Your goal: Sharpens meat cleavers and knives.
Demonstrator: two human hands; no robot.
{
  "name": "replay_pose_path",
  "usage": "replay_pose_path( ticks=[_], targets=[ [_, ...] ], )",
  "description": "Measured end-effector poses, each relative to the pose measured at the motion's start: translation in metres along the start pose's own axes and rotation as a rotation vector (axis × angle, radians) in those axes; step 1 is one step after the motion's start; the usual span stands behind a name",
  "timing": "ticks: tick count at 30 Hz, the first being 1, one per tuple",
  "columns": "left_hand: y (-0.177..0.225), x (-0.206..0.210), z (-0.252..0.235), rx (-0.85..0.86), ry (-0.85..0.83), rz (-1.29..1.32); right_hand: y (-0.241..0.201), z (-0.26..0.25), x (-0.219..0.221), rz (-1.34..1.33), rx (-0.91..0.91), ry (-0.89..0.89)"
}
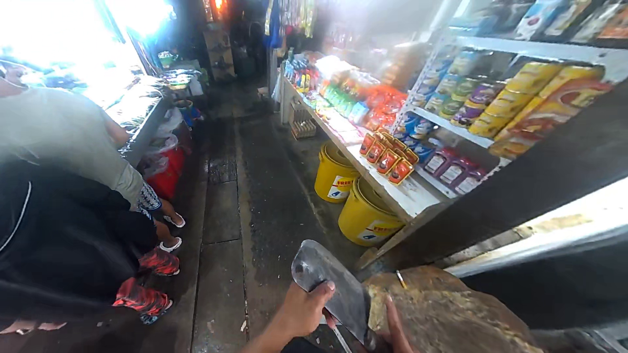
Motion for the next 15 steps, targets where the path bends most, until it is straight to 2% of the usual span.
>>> replay_pose_path(
  ticks=[6,11,15],
  targets=[
    [-0.016,-0.003,0.022,-0.085,0.075,-0.18,-0.002,-0.028,0.04,-0.062,0.081,-0.231],
    [-0.023,-0.019,0.024,-0.107,0.107,-0.144,-0.008,-0.032,0.056,0.045,0.151,-0.278],
    [-0.029,-0.032,0.025,-0.129,0.09,-0.124,-0.011,-0.032,0.068,0.128,0.141,-0.31]
  ],
)
Point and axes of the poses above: each hand's wrist, its own z-axis away from the middle knuckle, its own x-axis out of the palm, y = z × x, the point moved 5 cm from there along -z, towards the middle knuckle, and after that the axes turned 2 degrees about -x, right-handed, at the moved point
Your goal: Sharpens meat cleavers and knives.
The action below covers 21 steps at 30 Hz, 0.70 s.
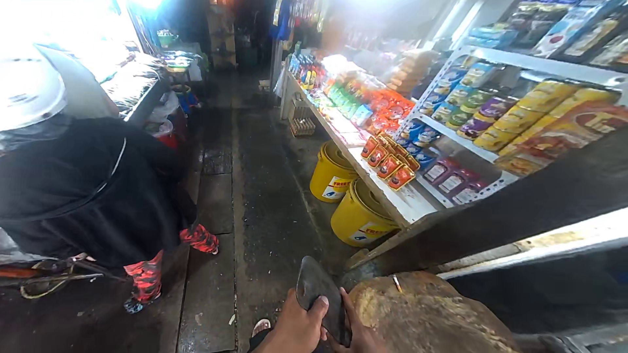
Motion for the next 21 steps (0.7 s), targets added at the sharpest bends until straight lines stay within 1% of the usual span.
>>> replay_pose_path(
  ticks=[5,11,13,16,18,21],
  targets=[
    [-0.011,-0.012,-0.007,-0.117,0.012,-0.031,-0.009,-0.005,0.014,0.043,0.03,-0.027],
    [-0.018,-0.017,-0.026,-0.134,-0.006,-0.004,-0.006,-0.005,0.021,0.014,0.162,-0.031],
    [-0.019,-0.015,-0.033,-0.144,-0.025,-0.023,-0.003,-0.003,0.024,-0.022,0.185,-0.021],
    [-0.02,-0.009,-0.045,-0.098,-0.081,0.009,0.001,0.001,0.025,-0.067,0.237,-0.016],
    [-0.022,0.0,-0.053,-0.072,-0.125,0.046,0.005,0.006,0.021,-0.097,0.279,0.012],
    [-0.025,0.018,-0.061,-0.084,-0.193,0.011,0.017,0.016,0.017,-0.134,0.347,0.032]
  ],
)
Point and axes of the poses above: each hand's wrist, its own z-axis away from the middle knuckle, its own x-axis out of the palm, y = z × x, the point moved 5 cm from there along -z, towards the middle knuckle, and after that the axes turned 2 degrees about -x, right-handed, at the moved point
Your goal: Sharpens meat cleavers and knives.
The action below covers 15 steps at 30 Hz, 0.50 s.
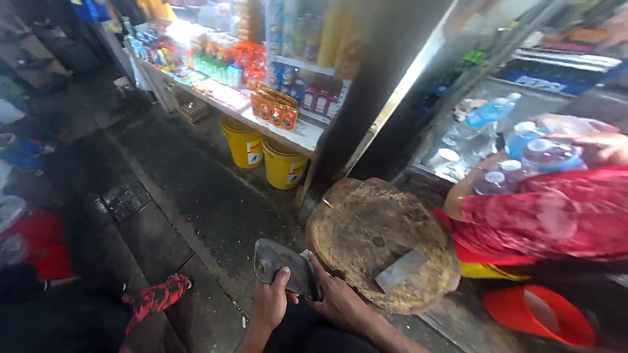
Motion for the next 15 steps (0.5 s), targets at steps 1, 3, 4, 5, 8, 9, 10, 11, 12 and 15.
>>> replay_pose_path(
  ticks=[1,3,4,5,8,9,10,11,12,15],
  targets=[
    [0.0,0.006,-0.002,-0.012,-0.02,-0.028,0.006,0.002,0.0,-0.012,0.013,0.002],
    [0.0,0.018,-0.005,-0.037,-0.053,-0.079,0.017,0.006,0.0,-0.044,0.023,0.017],
    [-0.002,0.024,-0.006,-0.04,-0.07,-0.086,0.023,0.009,0.0,-0.059,0.029,0.025],
    [-0.003,0.03,-0.007,-0.038,-0.084,-0.081,0.027,0.012,-0.001,-0.073,0.033,0.03],
    [-0.008,0.043,-0.008,-0.025,-0.106,-0.052,0.04,0.018,-0.005,-0.092,0.046,0.033],
    [-0.009,0.047,-0.008,-0.025,-0.105,-0.051,0.044,0.019,-0.007,-0.096,0.044,0.039],
    [-0.01,0.05,-0.009,-0.024,-0.1,-0.055,0.048,0.02,-0.008,-0.103,0.039,0.042],
    [-0.011,0.053,-0.009,-0.024,-0.096,-0.06,0.051,0.021,-0.009,-0.107,0.039,0.042],
    [-0.011,0.057,-0.009,-0.027,-0.096,-0.062,0.054,0.022,-0.011,-0.111,0.036,0.043],
    [-0.012,0.067,-0.008,-0.036,-0.102,-0.068,0.063,0.024,-0.014,-0.124,0.021,0.067]
  ],
)
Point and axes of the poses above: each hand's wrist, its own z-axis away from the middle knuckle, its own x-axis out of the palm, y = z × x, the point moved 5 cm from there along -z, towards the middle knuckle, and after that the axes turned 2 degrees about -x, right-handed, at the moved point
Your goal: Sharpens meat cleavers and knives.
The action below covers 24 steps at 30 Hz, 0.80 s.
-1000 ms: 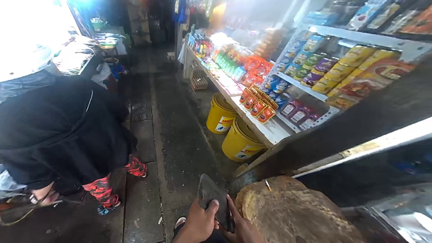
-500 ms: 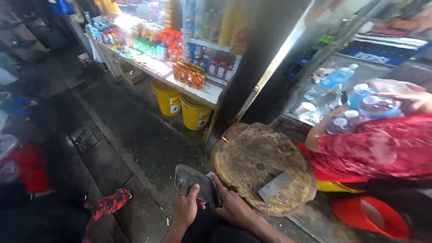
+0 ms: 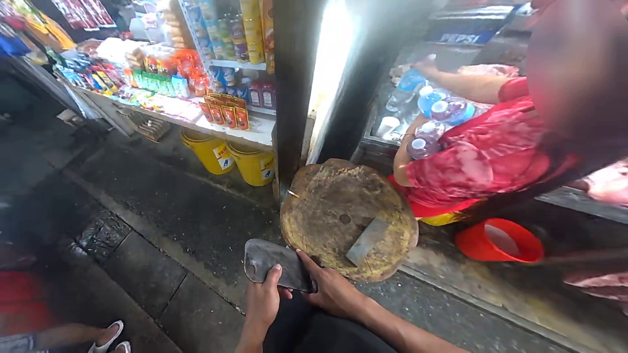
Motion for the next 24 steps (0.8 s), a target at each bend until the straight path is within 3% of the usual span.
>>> replay_pose_path(
  ticks=[24],
  targets=[
    [-0.014,0.01,0.007,0.001,0.118,0.043,0.014,-0.008,-0.004,-0.027,-0.087,-0.128]
  ],
)
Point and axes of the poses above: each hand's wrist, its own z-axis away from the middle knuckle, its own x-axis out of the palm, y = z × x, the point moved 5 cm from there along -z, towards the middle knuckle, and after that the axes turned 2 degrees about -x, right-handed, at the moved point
